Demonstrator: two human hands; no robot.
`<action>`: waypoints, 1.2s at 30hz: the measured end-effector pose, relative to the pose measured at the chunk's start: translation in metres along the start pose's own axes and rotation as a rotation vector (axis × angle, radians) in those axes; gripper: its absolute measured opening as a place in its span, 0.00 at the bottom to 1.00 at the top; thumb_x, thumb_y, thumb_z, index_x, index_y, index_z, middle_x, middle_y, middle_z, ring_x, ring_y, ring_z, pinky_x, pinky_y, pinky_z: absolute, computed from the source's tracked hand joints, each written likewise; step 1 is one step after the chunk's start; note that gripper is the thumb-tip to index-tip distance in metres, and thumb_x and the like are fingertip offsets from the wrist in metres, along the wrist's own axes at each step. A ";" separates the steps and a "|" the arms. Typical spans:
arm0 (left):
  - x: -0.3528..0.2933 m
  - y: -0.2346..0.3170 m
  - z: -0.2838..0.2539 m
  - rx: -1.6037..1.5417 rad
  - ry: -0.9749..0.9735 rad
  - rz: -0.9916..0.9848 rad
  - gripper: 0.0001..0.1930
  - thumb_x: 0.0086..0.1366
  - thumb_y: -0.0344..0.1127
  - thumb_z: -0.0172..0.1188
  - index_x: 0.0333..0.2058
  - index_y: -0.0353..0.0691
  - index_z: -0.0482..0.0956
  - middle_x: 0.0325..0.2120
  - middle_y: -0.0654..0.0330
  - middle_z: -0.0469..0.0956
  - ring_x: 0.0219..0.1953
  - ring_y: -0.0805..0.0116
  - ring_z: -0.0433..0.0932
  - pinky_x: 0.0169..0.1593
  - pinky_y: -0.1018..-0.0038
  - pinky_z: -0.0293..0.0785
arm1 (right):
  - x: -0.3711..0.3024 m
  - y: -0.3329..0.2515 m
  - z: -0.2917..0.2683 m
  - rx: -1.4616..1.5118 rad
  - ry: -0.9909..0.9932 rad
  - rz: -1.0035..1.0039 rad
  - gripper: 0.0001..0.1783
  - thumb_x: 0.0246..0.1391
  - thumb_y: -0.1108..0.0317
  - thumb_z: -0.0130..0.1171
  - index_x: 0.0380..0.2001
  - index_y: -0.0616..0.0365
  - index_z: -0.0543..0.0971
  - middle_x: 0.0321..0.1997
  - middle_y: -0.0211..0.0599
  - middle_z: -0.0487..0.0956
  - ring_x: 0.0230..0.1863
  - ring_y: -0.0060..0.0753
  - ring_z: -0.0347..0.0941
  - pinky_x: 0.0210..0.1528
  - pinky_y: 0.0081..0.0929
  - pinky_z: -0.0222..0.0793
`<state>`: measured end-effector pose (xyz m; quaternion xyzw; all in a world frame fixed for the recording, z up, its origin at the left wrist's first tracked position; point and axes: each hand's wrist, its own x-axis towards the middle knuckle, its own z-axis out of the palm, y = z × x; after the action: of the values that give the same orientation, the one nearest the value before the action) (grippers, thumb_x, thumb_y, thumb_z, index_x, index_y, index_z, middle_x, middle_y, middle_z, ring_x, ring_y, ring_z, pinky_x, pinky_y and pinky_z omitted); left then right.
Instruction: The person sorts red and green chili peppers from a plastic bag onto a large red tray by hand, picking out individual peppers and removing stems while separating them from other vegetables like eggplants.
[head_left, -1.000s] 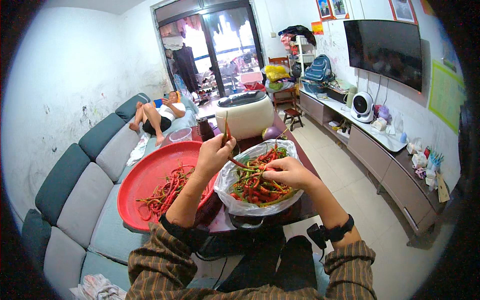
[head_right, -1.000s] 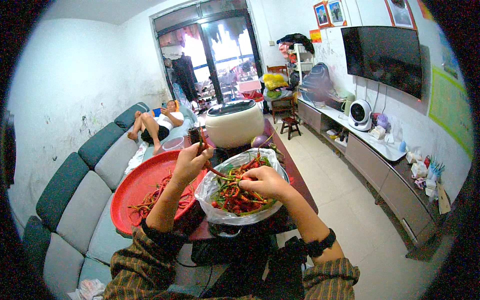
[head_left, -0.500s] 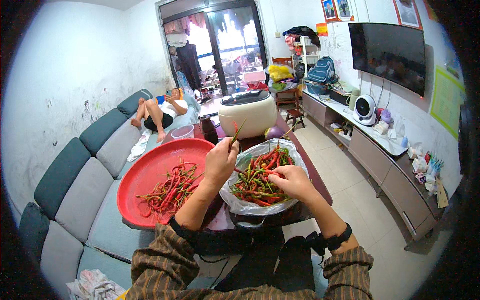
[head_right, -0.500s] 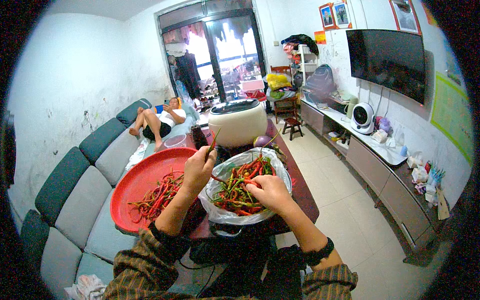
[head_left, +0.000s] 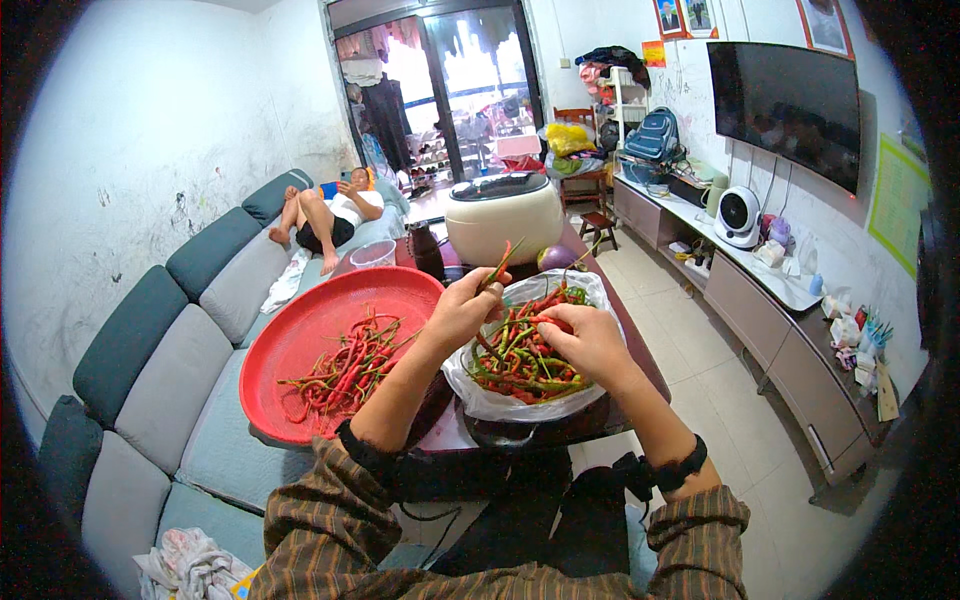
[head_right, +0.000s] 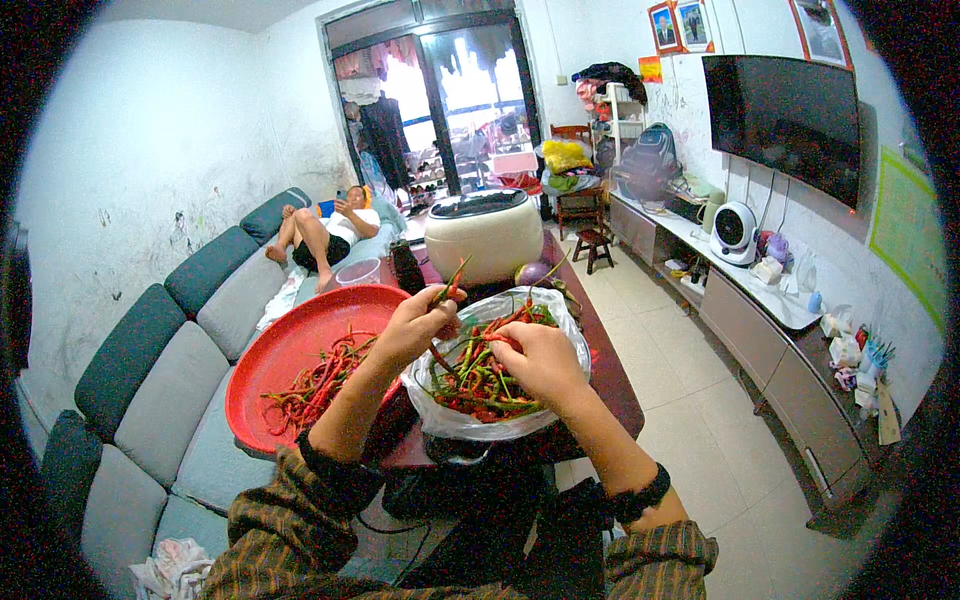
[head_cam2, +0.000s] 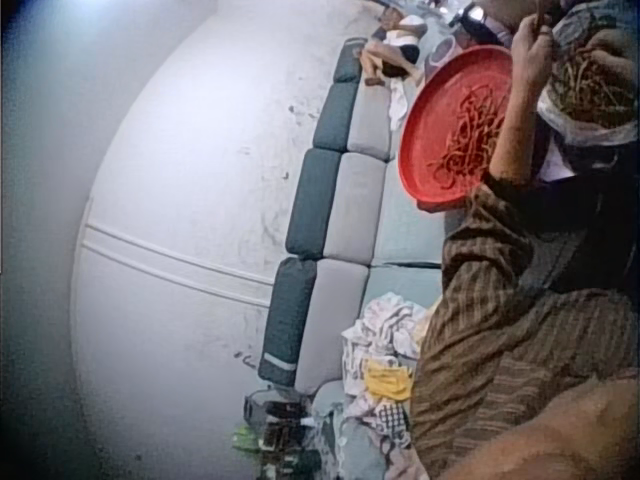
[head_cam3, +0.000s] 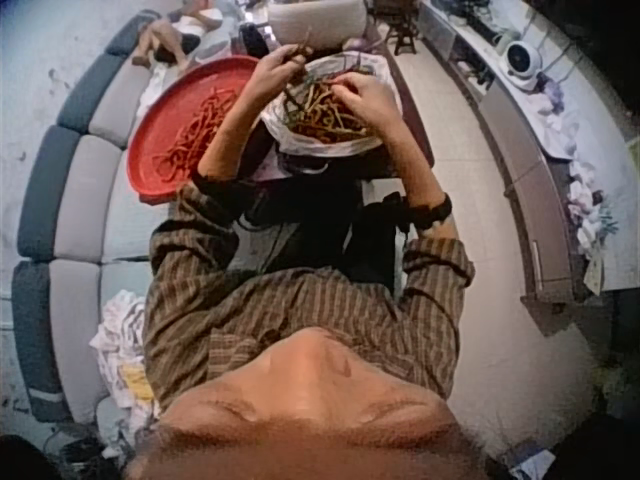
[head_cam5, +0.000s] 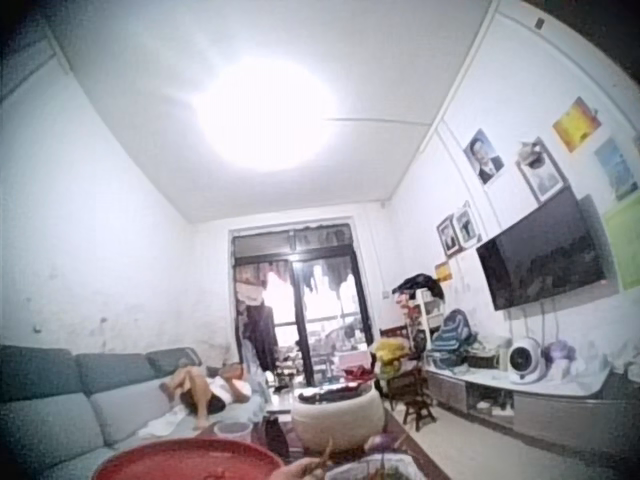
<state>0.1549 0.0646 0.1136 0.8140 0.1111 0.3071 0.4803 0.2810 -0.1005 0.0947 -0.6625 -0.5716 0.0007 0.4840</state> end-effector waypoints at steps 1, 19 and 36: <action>0.000 0.000 0.001 -0.084 -0.059 -0.083 0.14 0.63 0.37 0.48 0.44 0.35 0.70 0.29 0.62 0.74 0.30 0.76 0.73 0.35 0.79 0.68 | 0.004 0.003 0.000 -0.038 -0.012 -0.034 0.15 0.47 0.58 0.53 0.31 0.57 0.79 0.29 0.44 0.78 0.33 0.45 0.75 0.37 0.36 0.69; -0.004 -0.015 -0.003 -0.004 -0.179 -0.068 0.10 0.62 0.34 0.49 0.37 0.34 0.74 0.26 0.66 0.72 0.29 0.78 0.69 0.33 0.80 0.66 | 0.002 0.031 -0.002 0.129 -0.098 0.148 0.15 0.43 0.57 0.59 0.29 0.58 0.80 0.25 0.39 0.79 0.28 0.31 0.75 0.33 0.28 0.68; -0.016 0.003 -0.005 0.009 -0.159 -0.151 0.15 0.63 0.38 0.49 0.44 0.36 0.72 0.29 0.67 0.71 0.25 0.79 0.69 0.32 0.81 0.68 | 0.003 0.031 -0.010 0.590 -0.314 0.343 0.13 0.51 0.60 0.58 0.34 0.58 0.78 0.23 0.25 0.76 0.19 0.11 0.65 0.18 0.13 0.57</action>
<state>0.1394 0.0591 0.1112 0.8273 0.1350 0.2038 0.5057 0.3113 -0.1003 0.0815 -0.5724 -0.4949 0.3478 0.5536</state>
